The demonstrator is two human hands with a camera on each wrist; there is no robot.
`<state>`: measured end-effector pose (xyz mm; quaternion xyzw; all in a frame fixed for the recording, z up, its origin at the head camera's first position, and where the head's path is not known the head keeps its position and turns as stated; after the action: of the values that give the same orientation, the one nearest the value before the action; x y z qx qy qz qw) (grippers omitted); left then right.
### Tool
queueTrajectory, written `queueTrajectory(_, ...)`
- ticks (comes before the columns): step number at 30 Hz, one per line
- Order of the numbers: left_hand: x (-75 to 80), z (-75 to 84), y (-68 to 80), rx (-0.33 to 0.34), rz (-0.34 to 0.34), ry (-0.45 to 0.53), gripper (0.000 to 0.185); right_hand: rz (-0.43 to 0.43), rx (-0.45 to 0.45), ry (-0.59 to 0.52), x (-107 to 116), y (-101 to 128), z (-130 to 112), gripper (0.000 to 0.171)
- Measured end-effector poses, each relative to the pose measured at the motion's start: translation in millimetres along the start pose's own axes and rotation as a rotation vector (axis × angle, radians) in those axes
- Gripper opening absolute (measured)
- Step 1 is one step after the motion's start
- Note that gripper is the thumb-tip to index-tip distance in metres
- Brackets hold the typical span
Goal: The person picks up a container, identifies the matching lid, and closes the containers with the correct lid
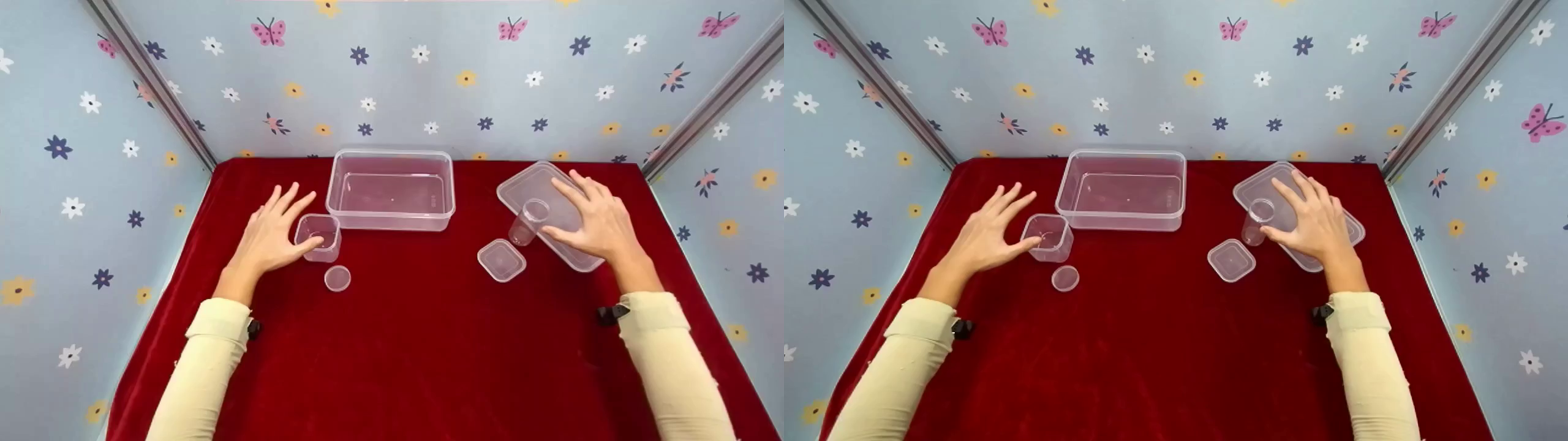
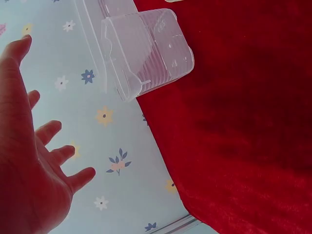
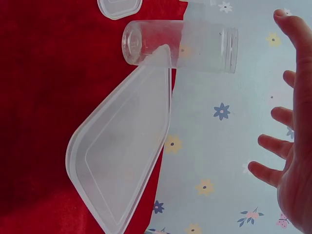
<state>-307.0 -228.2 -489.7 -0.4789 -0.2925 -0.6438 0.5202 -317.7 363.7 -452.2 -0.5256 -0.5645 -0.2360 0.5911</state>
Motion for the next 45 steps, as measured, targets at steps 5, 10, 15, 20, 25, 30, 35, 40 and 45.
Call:
queueTrajectory(5, -2.9, 0.0, -1.6, -0.009, 0.0, 0.042, 0.092, -0.01, 0.003, -0.007, -3, 0, -4, 0.093)
queueTrajectory(10, -6.0, 0.2, -4.5, -0.026, 0.001, 0.084, 0.093, -0.011, 0.007, -0.015, -3, 1, -7, 0.093)
queueTrajectory(15, -9.9, -2.5, -7.5, -0.024, 0.01, 0.15, 0.092, 0.011, 0.023, -0.04, -3, 3, -11, 0.093)
queueTrajectory(20, -15.8, -4.9, -7.8, -0.018, 0.019, 0.199, 0.092, 0.027, 0.034, -0.066, -5, 3, -14, 0.094)
queueTrajectory(25, -21.5, -6.5, -6.6, -0.009, 0.006, 0.211, 0.093, 0.04, 0.045, -0.077, -6, 3, -18, 0.094)
queueTrajectory(30, -25.5, -7.3, -7.4, 0.008, 0.0, 0.227, 0.093, 0.062, 0.061, -0.08, -4, 3, -21, 0.094)
queueTrajectory(35, -31.6, -10.0, -7.4, 0.029, 0.0, 0.241, 0.095, 0.07, 0.055, -0.124, -6, 3, -23, 0.092)
queueTrajectory(40, -36.0, -12.9, -6.2, 0.04, 0.006, 0.258, 0.096, 0.075, 0.037, -0.197, -8, 2, -24, 0.091)
queueTrajectory(45, -38.4, -16.5, -6.2, 0.034, 0.017, 0.277, 0.097, 0.087, 0.034, -0.202, -7, 0, -27, 0.091)
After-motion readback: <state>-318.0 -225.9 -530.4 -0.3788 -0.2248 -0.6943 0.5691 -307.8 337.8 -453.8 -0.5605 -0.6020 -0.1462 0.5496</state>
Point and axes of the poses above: each hand's wrist, its own y-axis away from the middle knuckle, its own x-axis out of the back of the hand, z = x × y, the point moved 8 cm from there along -y, towards the middle knuckle, and after that the axes turned 1 degree about -y, right-handed, at the moved point
